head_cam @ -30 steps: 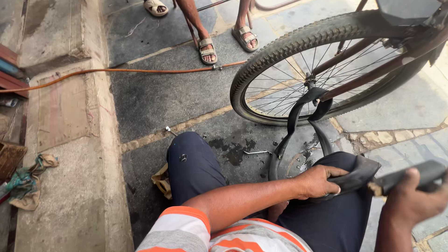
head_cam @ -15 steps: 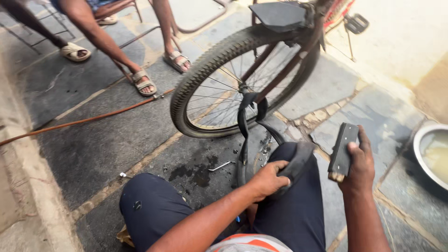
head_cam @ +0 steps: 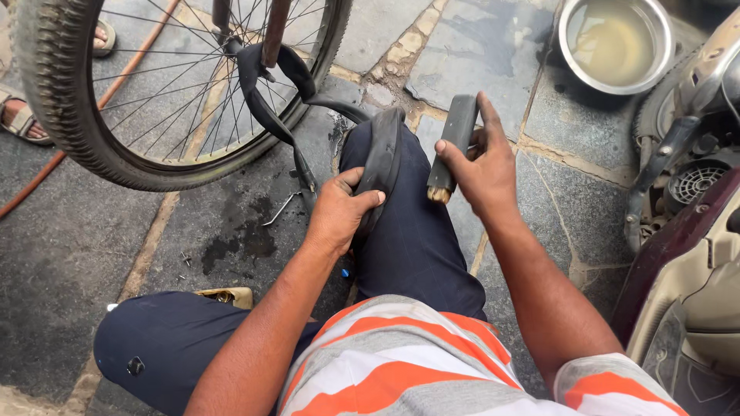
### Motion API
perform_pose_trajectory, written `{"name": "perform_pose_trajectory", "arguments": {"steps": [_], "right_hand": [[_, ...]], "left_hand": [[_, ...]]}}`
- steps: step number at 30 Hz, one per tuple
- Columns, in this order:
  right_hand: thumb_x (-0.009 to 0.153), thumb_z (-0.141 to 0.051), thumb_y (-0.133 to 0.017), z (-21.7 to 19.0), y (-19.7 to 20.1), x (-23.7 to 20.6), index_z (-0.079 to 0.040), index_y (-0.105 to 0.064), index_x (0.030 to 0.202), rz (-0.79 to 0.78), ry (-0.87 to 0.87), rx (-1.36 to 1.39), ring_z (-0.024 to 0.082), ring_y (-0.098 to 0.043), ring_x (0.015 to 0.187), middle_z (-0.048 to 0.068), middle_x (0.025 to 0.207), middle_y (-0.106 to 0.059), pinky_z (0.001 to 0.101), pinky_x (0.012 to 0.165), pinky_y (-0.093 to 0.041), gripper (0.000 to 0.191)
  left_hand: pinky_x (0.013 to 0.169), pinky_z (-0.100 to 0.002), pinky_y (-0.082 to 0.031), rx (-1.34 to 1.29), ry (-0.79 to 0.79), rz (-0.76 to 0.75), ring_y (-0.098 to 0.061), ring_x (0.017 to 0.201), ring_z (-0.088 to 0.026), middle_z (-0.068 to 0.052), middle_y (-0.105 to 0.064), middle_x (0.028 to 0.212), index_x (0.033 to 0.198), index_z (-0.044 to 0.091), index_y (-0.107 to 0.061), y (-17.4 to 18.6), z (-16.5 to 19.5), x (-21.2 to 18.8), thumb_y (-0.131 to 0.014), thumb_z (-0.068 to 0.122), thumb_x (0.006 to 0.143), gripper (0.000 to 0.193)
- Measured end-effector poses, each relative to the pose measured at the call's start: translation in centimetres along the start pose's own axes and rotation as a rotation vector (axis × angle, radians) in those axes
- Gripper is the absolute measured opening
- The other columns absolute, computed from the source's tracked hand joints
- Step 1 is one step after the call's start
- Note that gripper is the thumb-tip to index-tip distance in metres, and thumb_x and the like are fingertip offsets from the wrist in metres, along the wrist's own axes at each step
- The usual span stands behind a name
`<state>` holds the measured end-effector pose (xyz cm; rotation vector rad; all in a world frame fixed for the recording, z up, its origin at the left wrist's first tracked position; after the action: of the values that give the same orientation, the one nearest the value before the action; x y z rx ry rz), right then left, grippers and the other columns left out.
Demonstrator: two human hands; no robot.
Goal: The person sits on the ground and repairs a bicycle inner tube. They use a sanding block to roughen the surface, apply glue from a tube, and then place a patch over the hole. Finally, they insert the repaired inner tube back into the tire.
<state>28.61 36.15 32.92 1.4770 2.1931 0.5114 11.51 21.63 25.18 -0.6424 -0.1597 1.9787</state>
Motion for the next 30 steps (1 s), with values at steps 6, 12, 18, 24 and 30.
{"name": "perform_pose_trajectory", "arguments": {"steps": [6, 12, 18, 24, 30], "right_hand": [[0.089, -0.023, -0.075, -3.1, -4.6, -7.4, -0.005, -0.039, 0.158, 0.039, 0.627, -0.083, 0.039, -0.061, 0.133, 0.028, 0.147, -0.060, 0.0457, 0.113, -0.047, 0.080], [0.090, -0.026, -0.068, -3.3, -2.6, 3.1, -0.006, -0.040, 0.157, 0.194, 0.283, 0.117, 0.030, -0.073, 0.114, 0.021, 0.142, -0.063, 0.0400, 0.100, -0.060, 0.075], [0.088, -0.019, -0.073, -4.3, -3.4, -7.7, -0.002, -0.037, 0.158, -0.004, 0.657, -0.109, 0.039, -0.062, 0.132, 0.026, 0.145, -0.058, 0.0480, 0.115, -0.047, 0.080], [0.092, -0.022, -0.071, -1.1, -5.4, 1.4, -0.005, -0.037, 0.158, 0.087, 0.490, 0.028, 0.035, -0.067, 0.126, 0.024, 0.145, -0.059, 0.0419, 0.109, -0.055, 0.077], [0.100, -0.018, -0.070, -4.6, -0.9, -2.5, -0.001, -0.035, 0.162, 0.228, 0.548, -0.012, 0.035, -0.061, 0.139, 0.027, 0.154, -0.055, 0.0434, 0.116, -0.052, 0.073]], "left_hand": [[0.086, -0.026, -0.053, 0.436, -0.293, -0.029, -0.067, 0.095, -0.012, -0.006, -0.071, 0.102, 0.105, -0.007, -0.075, -1.2, 1.8, -0.8, -0.067, -0.008, 0.086, 0.021], [0.078, -0.025, -0.051, 0.315, -0.091, -0.031, -0.061, 0.085, -0.010, -0.001, -0.061, 0.097, 0.106, -0.003, -0.071, -1.7, 0.2, -0.5, -0.065, -0.003, 0.085, 0.021], [0.084, -0.025, -0.050, 0.239, -0.228, -0.079, -0.061, 0.095, -0.010, -0.002, -0.063, 0.103, 0.102, -0.009, -0.071, -1.1, 0.4, 0.1, -0.070, -0.006, 0.085, 0.017], [0.086, -0.023, -0.051, 0.222, -0.222, -0.135, -0.064, 0.094, -0.009, -0.001, -0.066, 0.102, 0.104, -0.005, -0.073, -2.3, 0.6, 0.4, -0.067, -0.006, 0.089, 0.016], [0.078, -0.024, -0.054, 0.029, -0.025, -0.032, -0.065, 0.084, -0.009, 0.000, -0.071, 0.095, 0.106, 0.001, -0.072, -1.0, -1.6, 1.0, -0.065, -0.008, 0.084, 0.025]]}}
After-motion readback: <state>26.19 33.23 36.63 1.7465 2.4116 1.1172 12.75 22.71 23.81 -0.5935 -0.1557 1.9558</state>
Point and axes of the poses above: each hand's wrist, its own x-axis towards the middle knuckle, its own y-axis out of the back of the hand, z = x × y, the point moved 8 cm from there along x, towards the middle knuckle
